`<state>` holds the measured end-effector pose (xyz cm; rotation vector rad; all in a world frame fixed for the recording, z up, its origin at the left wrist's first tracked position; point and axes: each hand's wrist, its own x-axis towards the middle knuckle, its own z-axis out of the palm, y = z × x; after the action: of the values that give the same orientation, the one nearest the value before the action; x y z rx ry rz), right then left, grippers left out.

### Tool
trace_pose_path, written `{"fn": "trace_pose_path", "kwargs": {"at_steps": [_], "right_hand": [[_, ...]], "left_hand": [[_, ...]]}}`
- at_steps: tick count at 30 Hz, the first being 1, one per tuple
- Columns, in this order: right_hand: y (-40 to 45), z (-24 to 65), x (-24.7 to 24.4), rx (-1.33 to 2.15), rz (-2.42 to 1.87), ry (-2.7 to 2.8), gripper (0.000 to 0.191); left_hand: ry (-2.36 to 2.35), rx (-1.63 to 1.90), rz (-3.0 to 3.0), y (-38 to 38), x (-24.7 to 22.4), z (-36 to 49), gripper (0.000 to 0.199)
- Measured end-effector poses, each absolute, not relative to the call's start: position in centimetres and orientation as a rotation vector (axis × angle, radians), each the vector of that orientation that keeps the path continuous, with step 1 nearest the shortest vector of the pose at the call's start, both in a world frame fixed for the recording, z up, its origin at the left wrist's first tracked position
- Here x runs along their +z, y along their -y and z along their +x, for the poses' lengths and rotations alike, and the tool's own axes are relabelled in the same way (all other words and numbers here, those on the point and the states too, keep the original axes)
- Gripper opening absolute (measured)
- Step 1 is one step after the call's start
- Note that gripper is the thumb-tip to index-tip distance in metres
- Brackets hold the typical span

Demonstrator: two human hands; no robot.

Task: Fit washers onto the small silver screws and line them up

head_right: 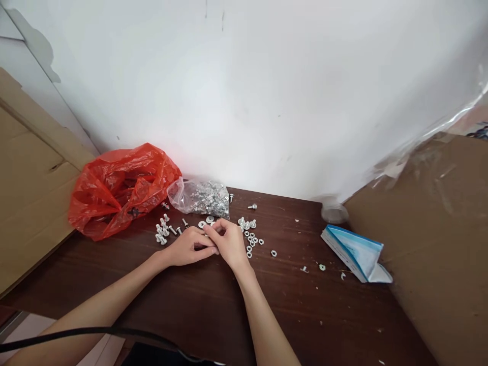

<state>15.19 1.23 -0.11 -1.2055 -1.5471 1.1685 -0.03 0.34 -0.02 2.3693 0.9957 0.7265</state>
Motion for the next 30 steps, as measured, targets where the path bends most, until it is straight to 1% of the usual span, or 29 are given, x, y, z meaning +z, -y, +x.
{"fn": "trace_pose_path", "kwargs": {"at_steps": [2,8,14,16,22,30], "right_hand": [[-1.5,15.3,-0.3,1.235,-1.169,1.496,0.034],[-1.3,15.4,0.4,1.285,-1.153,1.480,0.029],[-0.7,15.5,1.1,1.340,-1.134,1.468,0.028],[-0.4,15.5,1.1,1.303,-1.141,1.496,0.026],[0.0,15.2,0.7,1.001,-1.206,1.661,0.018],[0.3,14.8,0.8,0.894,-1.178,1.705,0.017]], "left_hand": [[-1.004,0.721,2.323,-0.5,0.0,-0.1,0.024],[-1.034,0.647,2.280,-0.5,-0.1,-0.2,0.030],[-1.018,0.674,2.303,-0.3,-0.3,-0.4,0.033],[-1.026,0.675,2.339,-0.2,-0.3,-0.5,0.033],[-1.098,0.690,2.430,0.0,-0.1,-0.7,0.022],[-1.108,0.667,2.489,0.2,-0.4,-0.4,0.028]]}}
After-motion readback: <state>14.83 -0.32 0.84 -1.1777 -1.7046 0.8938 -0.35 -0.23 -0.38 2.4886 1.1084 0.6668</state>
